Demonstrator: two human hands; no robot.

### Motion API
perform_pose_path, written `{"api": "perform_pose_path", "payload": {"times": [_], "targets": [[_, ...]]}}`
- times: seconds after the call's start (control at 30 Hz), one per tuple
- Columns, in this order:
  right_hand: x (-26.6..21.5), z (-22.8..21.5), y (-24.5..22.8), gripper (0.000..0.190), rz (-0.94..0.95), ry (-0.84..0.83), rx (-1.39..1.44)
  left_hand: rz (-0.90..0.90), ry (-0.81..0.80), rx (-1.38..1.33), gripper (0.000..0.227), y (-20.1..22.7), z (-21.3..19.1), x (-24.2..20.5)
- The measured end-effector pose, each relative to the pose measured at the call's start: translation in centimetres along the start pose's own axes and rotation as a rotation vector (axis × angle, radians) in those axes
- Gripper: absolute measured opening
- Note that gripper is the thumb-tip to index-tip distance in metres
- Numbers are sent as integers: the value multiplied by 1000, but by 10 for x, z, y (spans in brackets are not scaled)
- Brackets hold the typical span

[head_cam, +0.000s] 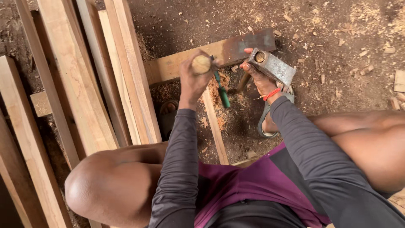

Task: The person chisels a hole into a wooden beam using a hammer and a chisel while sitting on the floor.

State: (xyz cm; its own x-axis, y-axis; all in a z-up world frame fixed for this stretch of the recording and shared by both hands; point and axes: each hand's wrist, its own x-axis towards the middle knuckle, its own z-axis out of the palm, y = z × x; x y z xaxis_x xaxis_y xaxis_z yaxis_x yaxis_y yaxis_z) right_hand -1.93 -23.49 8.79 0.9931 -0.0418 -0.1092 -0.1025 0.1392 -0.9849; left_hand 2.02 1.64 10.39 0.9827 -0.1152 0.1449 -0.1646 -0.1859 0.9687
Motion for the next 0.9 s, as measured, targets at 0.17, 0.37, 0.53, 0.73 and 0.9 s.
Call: {"api": "perform_pose_path", "payload": {"times": [0.17,0.37,0.53,0.73,0.9], "targets": [[-2,-9,7,72,-23,7,24,38,29,-155,31,4,-5,-2],[-9,-11,6,72,-7,-20,-3,231,17,116,39,11,-13,3],[-10,-10,6,74,-3,-26,16,245,-31,-84,22,12,-12,-3],[-11,-12,10,73,-13,-25,13,166,-23,-106,21,17,-9,-8],[-11,-9,6,72,-18,-41,25,162,-21,-101,21,20,-9,-8]]}}
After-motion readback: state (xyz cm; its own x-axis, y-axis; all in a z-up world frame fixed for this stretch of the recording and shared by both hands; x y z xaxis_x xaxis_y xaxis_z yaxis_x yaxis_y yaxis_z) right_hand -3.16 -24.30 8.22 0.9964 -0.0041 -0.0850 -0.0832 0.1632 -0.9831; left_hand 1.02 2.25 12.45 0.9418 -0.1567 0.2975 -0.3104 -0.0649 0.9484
